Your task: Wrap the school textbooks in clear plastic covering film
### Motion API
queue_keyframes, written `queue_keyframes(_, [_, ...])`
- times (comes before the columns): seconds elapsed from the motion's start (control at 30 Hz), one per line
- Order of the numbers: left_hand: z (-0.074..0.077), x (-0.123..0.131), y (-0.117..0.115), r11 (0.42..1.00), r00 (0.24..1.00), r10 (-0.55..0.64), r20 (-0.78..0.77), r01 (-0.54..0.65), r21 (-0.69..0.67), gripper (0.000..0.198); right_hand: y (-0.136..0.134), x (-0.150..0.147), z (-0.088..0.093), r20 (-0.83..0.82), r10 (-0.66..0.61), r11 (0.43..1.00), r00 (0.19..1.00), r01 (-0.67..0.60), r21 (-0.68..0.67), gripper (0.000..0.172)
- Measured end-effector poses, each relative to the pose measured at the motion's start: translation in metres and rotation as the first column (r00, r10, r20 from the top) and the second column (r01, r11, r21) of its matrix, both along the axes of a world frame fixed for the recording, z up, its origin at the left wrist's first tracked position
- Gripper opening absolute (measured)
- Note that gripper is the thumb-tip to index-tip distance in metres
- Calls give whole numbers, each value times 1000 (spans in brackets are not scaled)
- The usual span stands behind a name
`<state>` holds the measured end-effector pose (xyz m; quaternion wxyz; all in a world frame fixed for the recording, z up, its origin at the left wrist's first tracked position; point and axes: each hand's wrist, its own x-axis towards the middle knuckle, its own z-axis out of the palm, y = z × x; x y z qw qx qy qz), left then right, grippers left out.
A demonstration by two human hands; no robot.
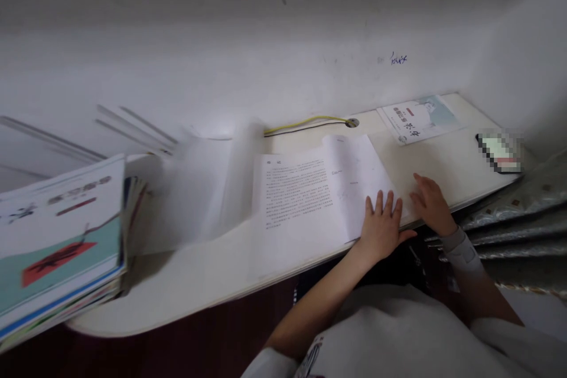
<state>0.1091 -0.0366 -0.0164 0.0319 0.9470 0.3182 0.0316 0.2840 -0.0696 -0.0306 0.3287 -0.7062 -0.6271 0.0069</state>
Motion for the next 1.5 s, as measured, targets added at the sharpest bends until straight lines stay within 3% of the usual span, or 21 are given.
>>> queue_keyframes(0.17, [1,-1,-4,999,999,-40,3,40,-6,81,2,-7,-13,329,23,986,944,33,-164,51])
queue_keyframes(0.4, [21,-15,-6,969,984,-174,-45,162,-187,86,2,-8,-11,432,31,977,902,64,-205,47])
queue_keyframes(0.5, [35,-21,16,913,942,-332,-42,309,-267,78,2,-8,-11,454,46,977,890,56,-208,46])
queue_keyframes(0.6, [48,-14,61,864,903,-426,-52,388,-320,61,2,-9,-12,469,49,980,882,49,-194,44])
queue_keyframes(0.63, [50,-9,79,904,929,-364,-70,334,-265,57,2,-9,-12,469,48,981,882,47,-187,44])
queue_keyframes(0.7, [53,3,115,989,985,-120,-127,108,-97,55,1,-10,-13,462,43,984,886,42,-173,44])
queue_keyframes(0.77, [50,16,145,998,982,47,-184,-52,-24,60,2,-11,-14,448,40,986,893,36,-161,43])
queue_keyframes(0.9, [35,30,174,988,952,75,-296,-111,-106,74,2,-12,-14,424,32,989,905,32,-143,43])
queue_keyframes(1.07, [20,31,170,985,959,61,-278,-103,-141,77,2,-12,-13,424,41,989,905,25,-148,43])
queue_keyframes(1.23, [18,37,169,985,967,49,-249,-89,-150,78,2,-11,-12,423,46,989,905,19,-148,43])
queue_keyframes(1.37, [30,38,166,982,966,59,-251,-101,-157,78,2,-9,-14,413,43,991,910,14,-134,42])
queue_keyframes(1.5, [48,12,147,994,956,27,-292,-57,-95,90,2,-8,-15,400,50,991,915,5,-135,42])
